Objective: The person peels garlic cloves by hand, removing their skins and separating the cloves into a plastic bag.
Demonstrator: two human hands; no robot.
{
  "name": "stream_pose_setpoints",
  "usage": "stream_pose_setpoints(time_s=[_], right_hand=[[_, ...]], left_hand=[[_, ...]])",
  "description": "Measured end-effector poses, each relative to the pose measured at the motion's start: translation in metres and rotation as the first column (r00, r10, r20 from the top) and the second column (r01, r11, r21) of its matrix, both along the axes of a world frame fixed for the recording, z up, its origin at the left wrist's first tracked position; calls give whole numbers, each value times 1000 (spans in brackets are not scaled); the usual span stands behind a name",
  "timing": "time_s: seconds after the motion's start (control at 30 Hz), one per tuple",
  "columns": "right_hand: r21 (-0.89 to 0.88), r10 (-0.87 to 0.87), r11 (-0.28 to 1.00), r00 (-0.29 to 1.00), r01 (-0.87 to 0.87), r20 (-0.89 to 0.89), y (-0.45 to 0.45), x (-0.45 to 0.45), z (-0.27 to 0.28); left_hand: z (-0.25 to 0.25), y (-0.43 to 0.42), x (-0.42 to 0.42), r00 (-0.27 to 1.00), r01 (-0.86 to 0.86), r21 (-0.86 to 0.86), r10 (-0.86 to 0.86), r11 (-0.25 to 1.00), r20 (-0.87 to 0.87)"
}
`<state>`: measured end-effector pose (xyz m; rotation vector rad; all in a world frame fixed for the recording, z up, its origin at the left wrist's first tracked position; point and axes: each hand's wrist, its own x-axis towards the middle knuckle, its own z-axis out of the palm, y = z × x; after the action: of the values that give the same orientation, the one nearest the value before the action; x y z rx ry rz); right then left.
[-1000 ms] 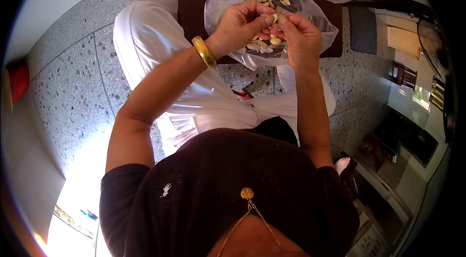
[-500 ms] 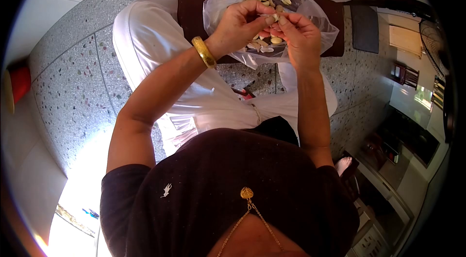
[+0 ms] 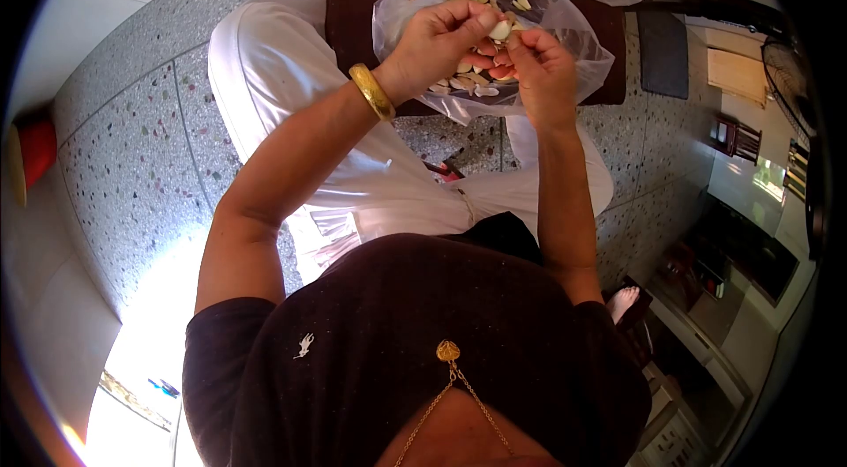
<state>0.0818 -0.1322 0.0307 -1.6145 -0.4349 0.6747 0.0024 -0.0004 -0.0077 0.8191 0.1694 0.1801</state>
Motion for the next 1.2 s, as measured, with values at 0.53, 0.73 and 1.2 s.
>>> stream_pose_setpoints(time_s=[0.53,0.73,1.2], right_hand=[[82,-167,983,986,164,21,-9,10,8],[-113,33,994,977,-9,209,-4,-3,18],[-54,-15,998,979,27,205,3,-9,23]], left_hand=[[13,6,-2,997,-5,93,-1,996,71],[2,-1,-3,981,-135,528,38,839,191],[1,3,-3,980,-190,640,102,745,172]])
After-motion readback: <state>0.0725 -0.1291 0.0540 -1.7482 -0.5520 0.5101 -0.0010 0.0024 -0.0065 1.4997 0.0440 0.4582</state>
